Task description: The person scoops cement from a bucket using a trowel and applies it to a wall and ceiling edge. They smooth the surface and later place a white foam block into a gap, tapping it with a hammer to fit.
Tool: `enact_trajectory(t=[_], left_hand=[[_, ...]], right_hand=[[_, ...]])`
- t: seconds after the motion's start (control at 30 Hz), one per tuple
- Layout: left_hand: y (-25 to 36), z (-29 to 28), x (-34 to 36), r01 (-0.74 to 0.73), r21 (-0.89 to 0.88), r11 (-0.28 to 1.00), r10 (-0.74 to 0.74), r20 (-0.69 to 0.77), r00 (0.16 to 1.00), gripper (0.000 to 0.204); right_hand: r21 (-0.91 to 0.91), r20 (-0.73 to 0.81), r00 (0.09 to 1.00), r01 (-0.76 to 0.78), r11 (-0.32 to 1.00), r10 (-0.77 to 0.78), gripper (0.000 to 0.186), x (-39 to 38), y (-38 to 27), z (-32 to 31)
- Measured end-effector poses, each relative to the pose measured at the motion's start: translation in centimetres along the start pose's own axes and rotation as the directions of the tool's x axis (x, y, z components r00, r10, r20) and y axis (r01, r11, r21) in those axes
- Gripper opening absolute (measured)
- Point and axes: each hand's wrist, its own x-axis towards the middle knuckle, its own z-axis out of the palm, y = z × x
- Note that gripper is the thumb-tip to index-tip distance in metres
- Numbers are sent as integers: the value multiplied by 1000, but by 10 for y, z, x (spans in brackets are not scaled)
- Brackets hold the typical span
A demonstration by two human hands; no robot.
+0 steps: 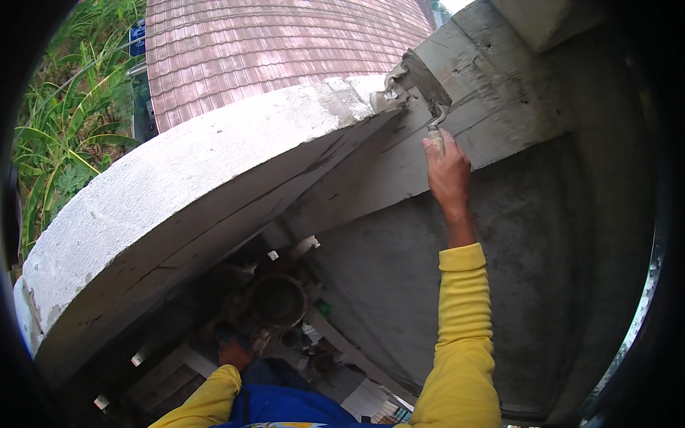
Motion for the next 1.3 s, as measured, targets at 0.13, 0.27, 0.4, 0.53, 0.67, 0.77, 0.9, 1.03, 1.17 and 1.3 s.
enact_trajectory(t=[0.13, 0.27, 0.4, 0.53, 0.67, 0.77, 0.9, 1.03, 1.17, 1.3], left_hand=[[6, -7, -2, 8, -26, 1000, -8, 30, 1000, 82], [2, -9, -8, 3, -8, 1000, -4, -10, 1000, 83], [-9, -6, -2, -8, -36, 999, 8, -12, 1000, 83], [-7, -9, 1, -14, -25, 1000, 13, -11, 1000, 84], [-3, -21, 3, -5, -47, 999, 10, 121, 993, 101], [-11, -16, 13, -23, -53, 998, 29, 114, 993, 101], [33, -32, 8, -219, 25, 976, 220, -101, 970, 87], [195, -108, 2, -809, -417, 413, 662, -473, 582, 35], [380, -256, -53, -916, -381, -127, 662, -720, 207, 26], [532, -346, -81, -918, -227, -325, 476, -878, 48, 31]], right_hand=[[-82, 58, 998, 24, 996, -20, 49, -1, 3, 17], [-123, -127, 992, -16, 992, 0, 47, 12, 14, 17], [479, 248, 885, -465, 744, 394, 43, 25, -2, -23], [586, 236, 855, -505, 634, 462, 39, -17, -8, -35], [539, 117, 886, -437, 720, 450, 37, -65, 6, -38], [542, 147, 886, -443, 714, 439, 36, -83, 10, -43], [698, 196, 871, -447, 559, 451, 37, -130, 16, -57], [804, 201, 841, -435, 406, 502, 35, -196, 11, -71], [859, 216, 792, -432, 274, 571, 32, -255, -9, -77], [837, 209, 679, -497, 231, 704, 30, -323, -13, -113]])
